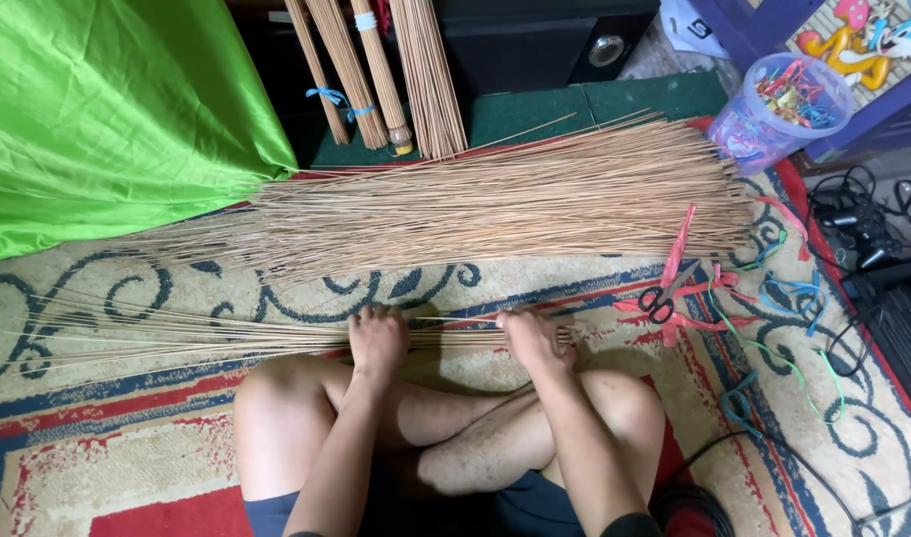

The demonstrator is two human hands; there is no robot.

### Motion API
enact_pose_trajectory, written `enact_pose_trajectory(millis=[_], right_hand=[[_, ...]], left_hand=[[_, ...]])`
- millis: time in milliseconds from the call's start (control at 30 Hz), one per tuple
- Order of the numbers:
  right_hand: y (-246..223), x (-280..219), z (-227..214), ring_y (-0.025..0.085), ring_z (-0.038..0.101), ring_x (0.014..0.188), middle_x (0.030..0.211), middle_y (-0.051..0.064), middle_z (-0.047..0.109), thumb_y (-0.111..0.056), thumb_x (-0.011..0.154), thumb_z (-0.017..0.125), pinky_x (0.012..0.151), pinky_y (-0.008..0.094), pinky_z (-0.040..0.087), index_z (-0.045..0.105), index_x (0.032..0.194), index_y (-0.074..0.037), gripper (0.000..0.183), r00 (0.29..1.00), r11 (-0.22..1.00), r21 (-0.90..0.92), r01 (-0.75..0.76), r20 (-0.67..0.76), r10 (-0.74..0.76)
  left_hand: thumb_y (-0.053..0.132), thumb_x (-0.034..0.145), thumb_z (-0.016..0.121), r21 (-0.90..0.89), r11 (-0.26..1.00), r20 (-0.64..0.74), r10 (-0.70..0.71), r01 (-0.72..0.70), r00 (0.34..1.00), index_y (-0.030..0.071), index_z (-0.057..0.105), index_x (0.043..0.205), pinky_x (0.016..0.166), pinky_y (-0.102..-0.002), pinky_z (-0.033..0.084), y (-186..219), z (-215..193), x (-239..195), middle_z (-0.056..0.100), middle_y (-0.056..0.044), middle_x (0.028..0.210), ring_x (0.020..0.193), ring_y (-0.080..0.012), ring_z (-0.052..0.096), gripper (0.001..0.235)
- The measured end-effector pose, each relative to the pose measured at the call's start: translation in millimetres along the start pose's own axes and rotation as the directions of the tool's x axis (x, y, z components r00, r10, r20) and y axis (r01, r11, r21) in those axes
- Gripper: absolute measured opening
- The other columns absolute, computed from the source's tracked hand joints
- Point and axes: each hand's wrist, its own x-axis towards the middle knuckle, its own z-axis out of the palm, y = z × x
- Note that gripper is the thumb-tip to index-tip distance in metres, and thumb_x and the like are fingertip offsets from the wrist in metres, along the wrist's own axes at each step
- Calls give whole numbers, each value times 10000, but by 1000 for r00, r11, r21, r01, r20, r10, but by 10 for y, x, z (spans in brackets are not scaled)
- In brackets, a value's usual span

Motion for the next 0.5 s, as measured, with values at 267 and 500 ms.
enact_pose_trajectory(millis=[267, 500], right_hand=[[-422, -445, -177, 375, 678, 1115, 1153, 110, 716, -86, 907, 527, 918, 547, 547, 721, 1169, -183, 340, 938, 760, -560, 331, 109, -329], [251, 373, 355, 398, 582, 1213, 1255, 147, 612, -190, 919, 644, 1006, 531, 502, 637, 1293, -119, 381, 886, 714, -545, 438, 129, -445]], left_hand=[[245, 958, 569, 92, 993, 242, -93, 72, 966, 115, 747, 986, 912, -492, 417, 51, -91, 71, 720, -113, 1003, 1032, -320, 639, 222], [277, 1050, 469, 305, 931, 353, -308, 203, 883, 96, 716, 1116, 904, -476, 413, 14, -89, 114, 695, -122, 1087, 1070, -312, 609, 314]])
